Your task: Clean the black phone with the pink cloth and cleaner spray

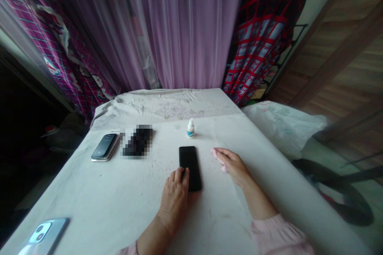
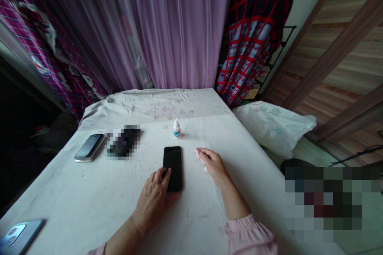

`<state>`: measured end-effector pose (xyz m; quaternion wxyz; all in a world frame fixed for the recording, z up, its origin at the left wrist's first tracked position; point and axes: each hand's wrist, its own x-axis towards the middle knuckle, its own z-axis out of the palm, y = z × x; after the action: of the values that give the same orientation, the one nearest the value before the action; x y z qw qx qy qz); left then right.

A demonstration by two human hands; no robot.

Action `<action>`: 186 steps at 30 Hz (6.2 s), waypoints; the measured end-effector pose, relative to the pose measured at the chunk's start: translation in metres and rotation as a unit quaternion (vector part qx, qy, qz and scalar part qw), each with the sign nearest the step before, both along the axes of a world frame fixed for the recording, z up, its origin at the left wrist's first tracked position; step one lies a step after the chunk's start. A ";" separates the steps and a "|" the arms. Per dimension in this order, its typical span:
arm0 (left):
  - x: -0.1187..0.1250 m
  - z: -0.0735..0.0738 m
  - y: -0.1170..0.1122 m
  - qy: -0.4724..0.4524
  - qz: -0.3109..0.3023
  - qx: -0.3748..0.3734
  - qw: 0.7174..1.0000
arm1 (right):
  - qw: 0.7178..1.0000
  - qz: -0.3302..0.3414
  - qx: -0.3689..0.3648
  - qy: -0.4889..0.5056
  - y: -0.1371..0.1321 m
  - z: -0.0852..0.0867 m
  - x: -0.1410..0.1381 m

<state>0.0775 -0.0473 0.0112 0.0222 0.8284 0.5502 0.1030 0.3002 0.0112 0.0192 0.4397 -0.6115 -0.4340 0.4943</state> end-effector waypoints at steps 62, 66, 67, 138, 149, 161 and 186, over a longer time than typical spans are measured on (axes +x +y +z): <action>-0.006 -0.011 0.035 -0.062 -0.166 -0.014 0.984 | 0.762 0.344 0.240 -0.494 0.083 0.010 -0.097; -0.004 -0.012 0.034 -0.055 -0.152 -0.023 0.987 | 0.772 0.308 0.227 -0.507 0.089 0.008 -0.094; -0.003 -0.012 0.034 -0.055 -0.149 -0.020 0.987 | 0.775 0.298 0.224 -0.511 0.089 0.007 -0.091; -0.018 -0.010 0.014 0.014 -0.120 0.024 0.992 | 0.918 0.175 0.143 -0.325 0.067 -0.004 -0.130; 0.003 0.006 0.026 0.015 -0.069 0.028 0.997 | 0.961 0.022 0.182 -0.207 0.028 -0.003 -0.041; -0.042 -0.020 0.027 -0.079 -0.001 0.081 0.994 | 0.876 0.007 0.308 -0.370 -0.010 -0.023 -0.043; -0.055 -0.018 0.030 -0.127 -0.032 0.021 0.991 | 0.853 -0.017 0.191 -0.485 -0.012 -0.016 -0.042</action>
<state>0.0228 -0.0172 -0.0065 0.0781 0.8259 0.5140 0.2180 0.2581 -0.0012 0.0036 0.2899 -0.6852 -0.6673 0.0353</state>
